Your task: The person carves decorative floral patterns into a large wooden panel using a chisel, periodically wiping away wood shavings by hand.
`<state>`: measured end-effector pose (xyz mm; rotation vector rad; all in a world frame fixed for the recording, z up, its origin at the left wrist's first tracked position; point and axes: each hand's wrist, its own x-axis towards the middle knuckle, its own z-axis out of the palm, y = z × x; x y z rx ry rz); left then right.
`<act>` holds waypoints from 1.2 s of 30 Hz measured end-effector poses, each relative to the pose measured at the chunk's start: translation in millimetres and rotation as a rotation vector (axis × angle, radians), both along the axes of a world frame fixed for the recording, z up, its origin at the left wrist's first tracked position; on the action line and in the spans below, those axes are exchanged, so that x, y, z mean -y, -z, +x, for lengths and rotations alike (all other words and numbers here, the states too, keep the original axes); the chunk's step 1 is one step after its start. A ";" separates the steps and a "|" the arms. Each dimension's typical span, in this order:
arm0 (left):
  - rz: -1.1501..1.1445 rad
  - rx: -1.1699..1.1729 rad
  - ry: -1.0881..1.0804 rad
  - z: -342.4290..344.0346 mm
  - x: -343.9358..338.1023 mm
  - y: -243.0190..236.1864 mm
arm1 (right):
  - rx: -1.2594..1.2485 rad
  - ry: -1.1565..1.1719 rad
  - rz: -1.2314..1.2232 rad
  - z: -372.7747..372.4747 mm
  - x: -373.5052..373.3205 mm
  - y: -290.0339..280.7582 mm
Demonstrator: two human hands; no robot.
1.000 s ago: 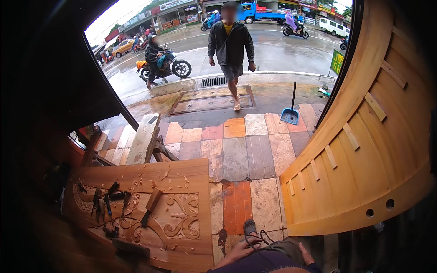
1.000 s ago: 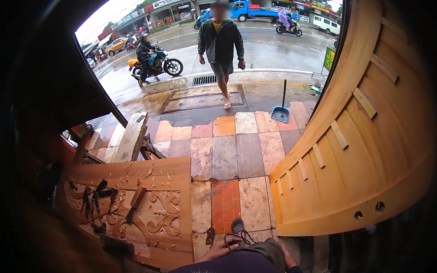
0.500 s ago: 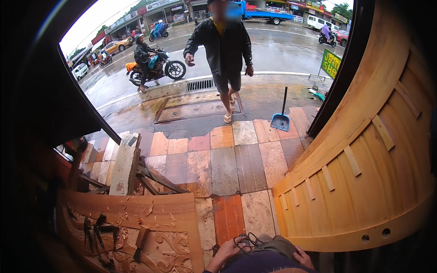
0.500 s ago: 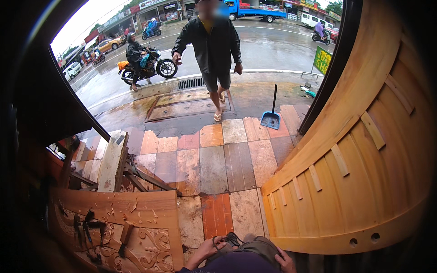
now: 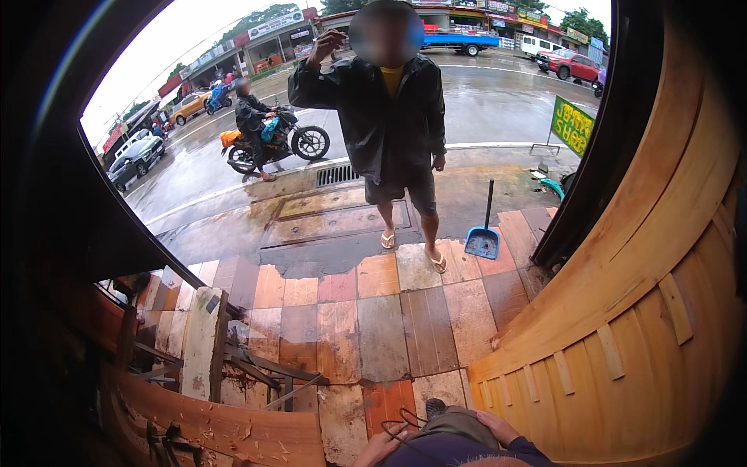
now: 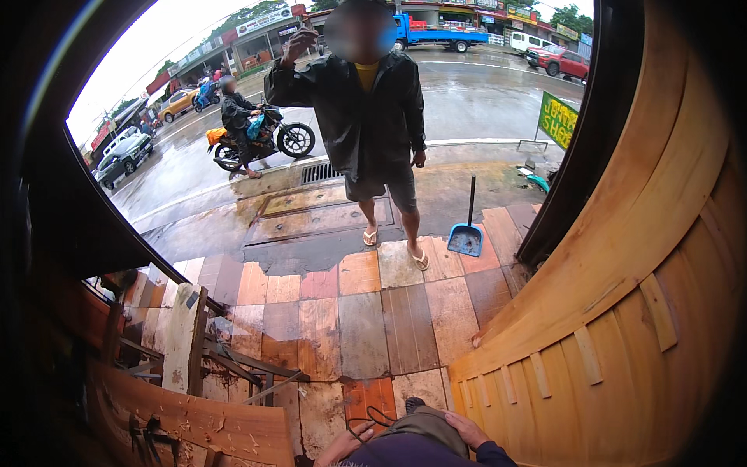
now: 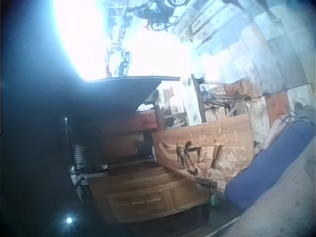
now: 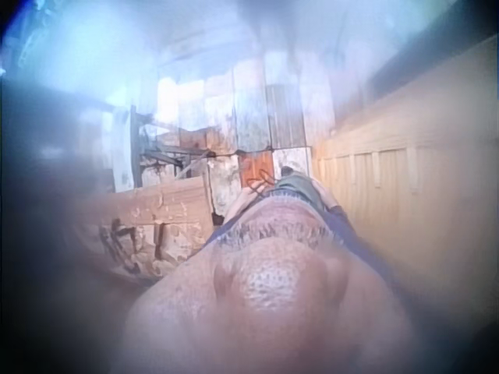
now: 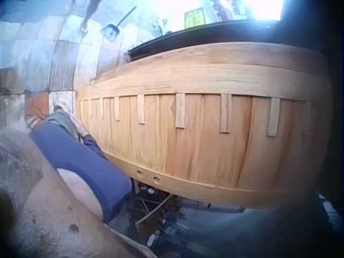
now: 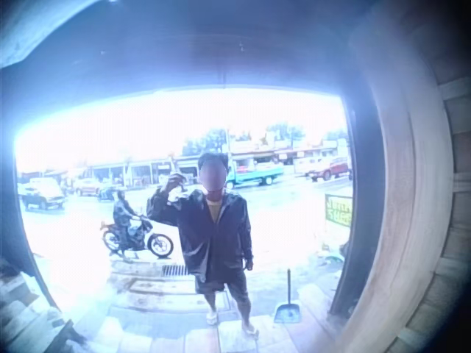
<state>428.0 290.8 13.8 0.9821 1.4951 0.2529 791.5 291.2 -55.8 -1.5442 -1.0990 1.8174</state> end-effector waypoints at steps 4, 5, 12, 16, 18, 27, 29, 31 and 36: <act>0.201 -0.053 -0.076 -27.8 -5.6 12.2 | 0.002 -0.199 -0.034 4.4 -71.9 35.2; 0.266 -0.069 -0.107 -37.9 -6.6 17.7 | 0.022 -0.259 -0.069 0.4 -88.8 36.2; 0.569 -0.339 -0.464 -83.2 -108.2 -53.9 | -0.158 -0.211 -0.589 -60.5 -199.1 57.5; 0.850 -0.622 -0.492 -147.6 -178.1 -37.5 | -0.100 -0.190 -0.553 -111.0 -295.9 12.8; 0.858 -0.711 -0.364 -176.7 -205.3 -11.8 | -0.094 -0.176 -0.476 -121.8 -341.6 7.8; 0.387 -0.452 -0.238 -225.2 -253.4 59.3 | 0.001 -0.022 -0.278 -191.9 -417.6 -12.2; 0.322 -0.433 -0.252 -239.7 -274.3 68.8 | 0.062 -0.101 -0.191 -209.2 -447.0 -13.5; 0.321 -0.334 -0.369 -253.8 -288.6 89.5 | 0.133 -0.249 -0.099 -223.2 -496.0 10.1; 0.028 -0.271 -0.840 -251.2 -287.6 155.5 | 0.060 -0.437 -0.127 -308.2 -640.5 29.3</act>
